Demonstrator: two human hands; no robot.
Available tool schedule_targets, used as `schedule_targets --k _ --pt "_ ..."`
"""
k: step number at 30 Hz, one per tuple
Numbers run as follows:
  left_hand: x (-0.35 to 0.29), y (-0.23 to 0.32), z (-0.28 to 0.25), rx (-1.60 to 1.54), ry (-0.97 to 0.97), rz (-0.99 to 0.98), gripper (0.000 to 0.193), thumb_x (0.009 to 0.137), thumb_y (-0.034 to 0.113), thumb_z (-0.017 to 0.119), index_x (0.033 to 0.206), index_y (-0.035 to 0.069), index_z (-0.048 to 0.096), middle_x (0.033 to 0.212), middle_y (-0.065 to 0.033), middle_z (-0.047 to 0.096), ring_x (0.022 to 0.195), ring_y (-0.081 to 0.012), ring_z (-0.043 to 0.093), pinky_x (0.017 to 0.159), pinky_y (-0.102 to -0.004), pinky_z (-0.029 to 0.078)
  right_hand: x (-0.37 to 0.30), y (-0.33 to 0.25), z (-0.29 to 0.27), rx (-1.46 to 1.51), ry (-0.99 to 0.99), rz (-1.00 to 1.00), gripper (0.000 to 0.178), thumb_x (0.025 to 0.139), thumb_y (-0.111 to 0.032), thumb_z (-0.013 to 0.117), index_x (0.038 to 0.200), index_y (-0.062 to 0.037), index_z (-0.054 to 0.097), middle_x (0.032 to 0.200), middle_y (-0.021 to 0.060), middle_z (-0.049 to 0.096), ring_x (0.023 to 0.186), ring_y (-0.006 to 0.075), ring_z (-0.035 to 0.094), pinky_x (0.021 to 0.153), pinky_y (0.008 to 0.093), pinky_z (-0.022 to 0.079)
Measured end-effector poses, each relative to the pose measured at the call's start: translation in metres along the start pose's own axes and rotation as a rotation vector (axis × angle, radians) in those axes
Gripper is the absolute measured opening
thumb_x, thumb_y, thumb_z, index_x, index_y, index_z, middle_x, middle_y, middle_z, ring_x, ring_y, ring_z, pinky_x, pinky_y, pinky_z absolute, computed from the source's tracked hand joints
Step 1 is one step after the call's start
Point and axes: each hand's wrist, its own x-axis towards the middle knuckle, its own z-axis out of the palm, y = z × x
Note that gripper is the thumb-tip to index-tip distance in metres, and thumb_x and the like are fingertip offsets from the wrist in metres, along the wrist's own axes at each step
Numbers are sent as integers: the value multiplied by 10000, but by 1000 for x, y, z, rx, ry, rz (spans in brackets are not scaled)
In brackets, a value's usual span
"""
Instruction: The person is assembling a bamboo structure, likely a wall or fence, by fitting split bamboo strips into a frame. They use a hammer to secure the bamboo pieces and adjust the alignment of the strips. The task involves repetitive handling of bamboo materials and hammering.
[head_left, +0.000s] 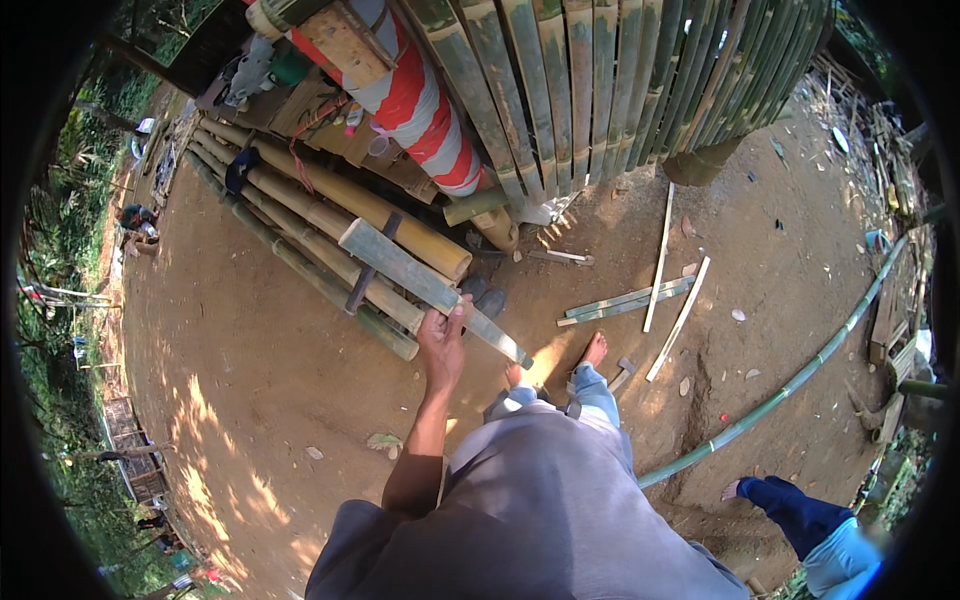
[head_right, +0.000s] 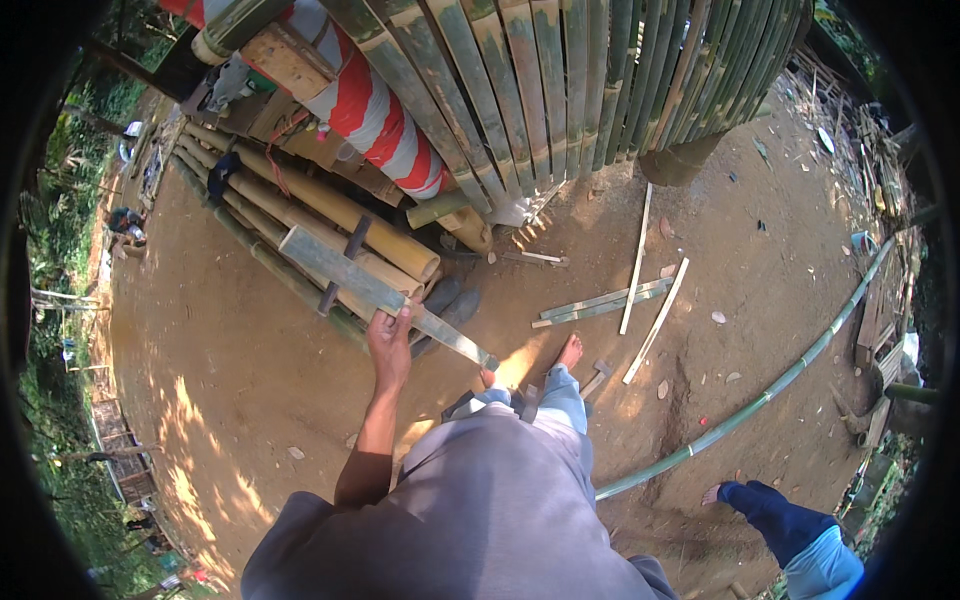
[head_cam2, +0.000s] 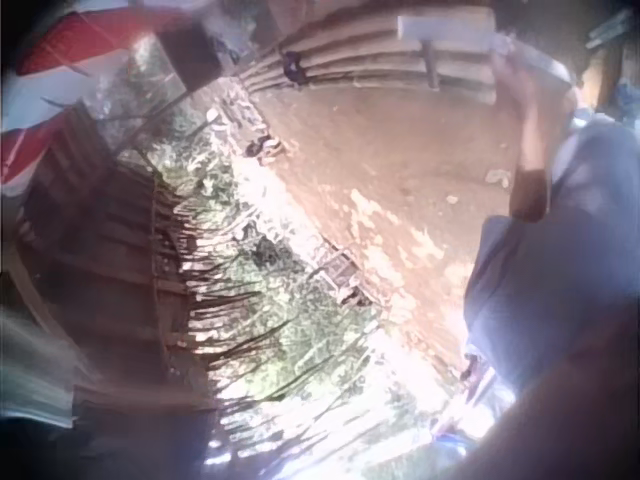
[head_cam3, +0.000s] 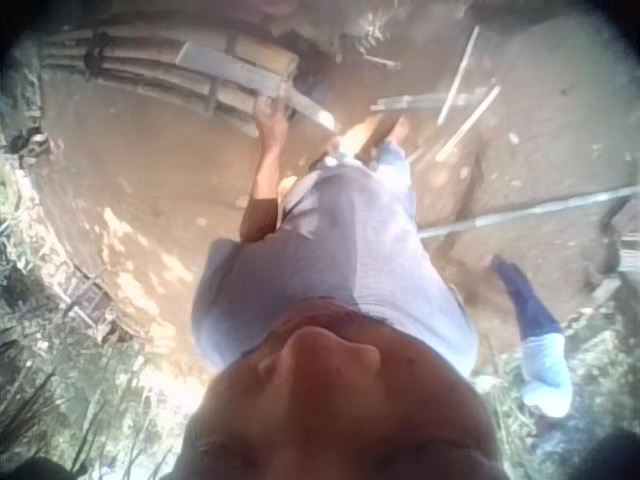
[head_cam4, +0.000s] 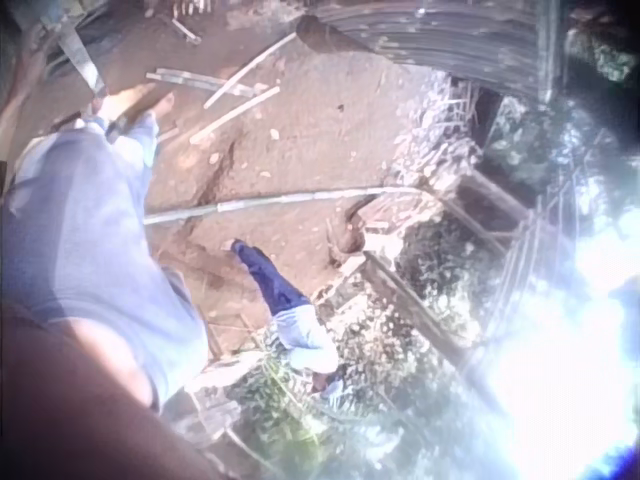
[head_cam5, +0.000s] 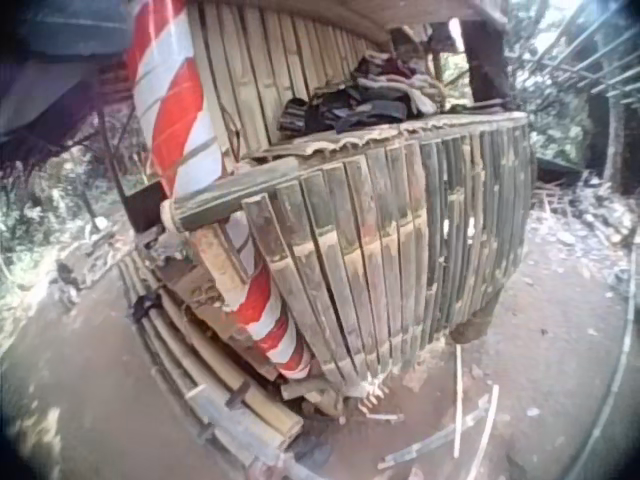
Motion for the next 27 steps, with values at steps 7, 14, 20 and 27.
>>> schedule_targets --k 7,14,20,27 --pt "-12 -17 -68 -80 93 -22 236 1023 128 551 1149 -69 581 1164 -186 681 1017 -150 616 918 -285 475 -59 22 26 36 -48 14 385 921 -312 645 1130 8 691 1071 105 702 1053 186 615 913 300 479" --pt "-21 -37 -102 -97 70 -73 236 1012 120 569 1144 -75 586 1156 -187 689 999 -150 624 907 -276 474 -79 40 43 136 -82 -54 385 902 -318 678 1114 2 709 1077 103 708 1079 190 617 925 293 478" --pt "-16 -44 -111 -79 44 -71 254 1011 106 563 1178 -85 586 1148 -171 695 998 -152 627 913 -279 474 -118 -3 52 236 -97 15 356 930 -273 633 1111 30 676 1015 63 698 900 136 621 819 302 510" --pt "-6 -45 -116 -96 17 -63 261 1011 103 562 1189 -87 581 1138 -164 698 990 -155 626 909 -282 475 -131 -42 51 12 -56 -73 367 948 -278 587 1104 42 675 1021 70 695 864 127 614 802 293 499"
